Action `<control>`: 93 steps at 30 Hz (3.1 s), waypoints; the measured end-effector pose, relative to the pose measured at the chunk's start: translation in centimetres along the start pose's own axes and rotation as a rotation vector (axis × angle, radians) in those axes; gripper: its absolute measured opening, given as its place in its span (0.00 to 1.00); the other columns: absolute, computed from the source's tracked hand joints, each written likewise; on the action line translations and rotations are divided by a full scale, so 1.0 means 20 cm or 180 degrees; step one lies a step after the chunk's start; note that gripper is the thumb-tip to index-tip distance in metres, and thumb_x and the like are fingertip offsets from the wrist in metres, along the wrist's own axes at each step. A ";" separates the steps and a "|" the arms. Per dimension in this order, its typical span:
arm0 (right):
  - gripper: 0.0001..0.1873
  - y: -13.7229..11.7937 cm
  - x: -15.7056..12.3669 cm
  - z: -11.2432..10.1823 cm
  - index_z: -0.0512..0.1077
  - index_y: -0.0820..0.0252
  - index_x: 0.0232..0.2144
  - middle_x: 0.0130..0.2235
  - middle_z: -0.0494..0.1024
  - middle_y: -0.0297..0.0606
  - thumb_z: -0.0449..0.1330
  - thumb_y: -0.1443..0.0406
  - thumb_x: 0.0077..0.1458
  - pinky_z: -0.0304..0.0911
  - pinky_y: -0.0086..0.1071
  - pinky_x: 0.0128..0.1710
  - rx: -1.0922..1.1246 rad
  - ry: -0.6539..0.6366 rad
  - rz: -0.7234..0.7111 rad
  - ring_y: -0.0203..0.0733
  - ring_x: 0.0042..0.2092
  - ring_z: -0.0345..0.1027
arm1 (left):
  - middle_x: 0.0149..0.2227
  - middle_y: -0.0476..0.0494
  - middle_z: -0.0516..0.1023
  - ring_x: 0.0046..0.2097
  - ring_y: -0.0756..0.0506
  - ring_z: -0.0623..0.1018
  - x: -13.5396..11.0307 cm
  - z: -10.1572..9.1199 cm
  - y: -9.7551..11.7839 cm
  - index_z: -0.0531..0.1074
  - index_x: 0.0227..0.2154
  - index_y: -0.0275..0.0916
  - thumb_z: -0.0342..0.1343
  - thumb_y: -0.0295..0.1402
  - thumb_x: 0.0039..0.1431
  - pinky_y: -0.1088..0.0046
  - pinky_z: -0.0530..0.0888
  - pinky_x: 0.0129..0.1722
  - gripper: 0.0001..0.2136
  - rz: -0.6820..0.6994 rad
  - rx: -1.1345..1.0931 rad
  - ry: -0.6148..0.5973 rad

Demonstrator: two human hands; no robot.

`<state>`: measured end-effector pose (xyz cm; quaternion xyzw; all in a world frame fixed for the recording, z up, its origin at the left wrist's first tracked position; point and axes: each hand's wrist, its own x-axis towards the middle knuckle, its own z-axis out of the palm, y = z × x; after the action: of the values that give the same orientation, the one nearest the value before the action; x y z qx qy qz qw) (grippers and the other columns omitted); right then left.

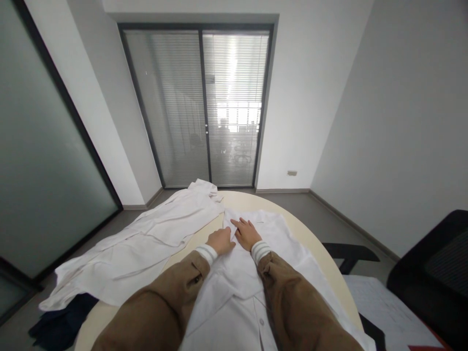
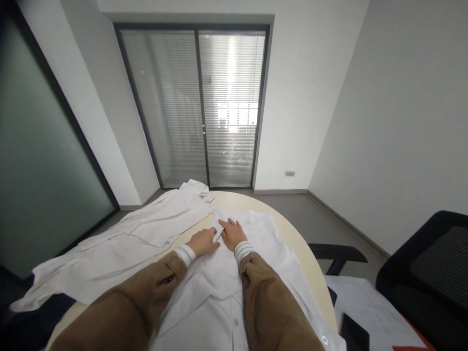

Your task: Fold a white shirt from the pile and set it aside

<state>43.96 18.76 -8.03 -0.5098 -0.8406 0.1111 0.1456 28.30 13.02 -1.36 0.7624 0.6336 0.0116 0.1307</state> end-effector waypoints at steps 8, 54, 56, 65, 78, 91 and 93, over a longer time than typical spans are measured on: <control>0.28 -0.02 0.02 0.01 0.55 0.50 0.67 0.64 0.66 0.42 0.43 0.63 0.67 0.39 0.54 0.66 -0.0154 0.0003 -0.0020 0.51 0.70 0.46 | 0.49 0.25 0.77 0.50 0.29 0.78 -0.32 -0.13 -0.25 0.69 0.46 0.34 0.61 0.43 0.53 0.58 0.72 0.45 0.21 0.0025 0.0254 -0.0428; 0.23 -0.28 -0.56 -0.18 0.68 0.62 0.57 0.60 0.70 0.50 0.50 0.64 0.61 0.54 0.46 0.58 -0.0125 0.0208 0.0521 0.54 0.61 0.60 | 0.33 0.47 0.76 0.26 0.51 0.71 -0.37 0.25 -0.03 0.61 0.59 0.28 0.59 0.34 0.57 0.76 0.65 0.25 0.29 0.0352 -0.2605 -0.0606; 0.29 -0.25 -0.55 -0.15 0.59 0.58 0.66 0.69 0.57 0.47 0.46 0.59 0.64 0.43 0.57 0.64 -0.0224 -0.0067 0.0713 0.60 0.69 0.45 | 0.37 0.43 0.78 0.32 0.48 0.75 -0.38 0.27 -0.03 0.62 0.59 0.27 0.58 0.32 0.56 0.74 0.68 0.31 0.28 0.0432 -0.2326 -0.0539; 0.32 -0.10 -0.36 -0.09 0.43 0.48 0.71 0.73 0.36 0.33 0.34 0.52 0.68 0.28 0.64 0.66 -0.0118 -0.0733 0.1115 0.57 0.72 0.24 | 0.41 0.41 0.78 0.41 0.43 0.76 -0.26 0.26 -0.02 0.64 0.60 0.31 0.57 0.30 0.56 0.69 0.69 0.43 0.28 0.0871 -0.1531 -0.0059; 0.31 0.05 -0.08 -0.06 0.44 0.43 0.70 0.73 0.37 0.29 0.36 0.53 0.67 0.27 0.65 0.66 -0.0218 -0.0583 0.1473 0.55 0.73 0.24 | 0.47 0.31 0.78 0.50 0.35 0.78 -0.30 0.09 -0.14 0.62 0.61 0.32 0.60 0.40 0.55 0.63 0.71 0.48 0.33 0.0742 -0.1132 -0.0311; 0.22 0.05 -0.13 -0.08 0.73 0.55 0.40 0.70 0.55 0.40 0.51 0.47 0.62 0.32 0.62 0.66 0.0567 -0.0111 0.1131 0.56 0.72 0.36 | 0.49 0.25 0.77 0.49 0.26 0.78 -0.59 -0.03 -0.02 0.66 0.57 0.35 0.72 0.39 0.42 0.55 0.73 0.45 0.38 0.0863 -0.0247 -0.1133; 0.18 0.04 -0.13 -0.08 0.75 0.56 0.38 0.70 0.53 0.39 0.55 0.49 0.61 0.32 0.61 0.66 0.0656 -0.0155 0.1092 0.56 0.72 0.37 | 0.51 0.24 0.76 0.50 0.26 0.77 -0.61 -0.02 -0.01 0.62 0.60 0.35 0.71 0.38 0.44 0.55 0.73 0.46 0.41 0.0935 -0.0272 -0.1162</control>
<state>46.40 16.88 -7.22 -0.6251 -0.7288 0.2321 0.1555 25.64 1.21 0.85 0.8296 0.4807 -0.0808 0.2722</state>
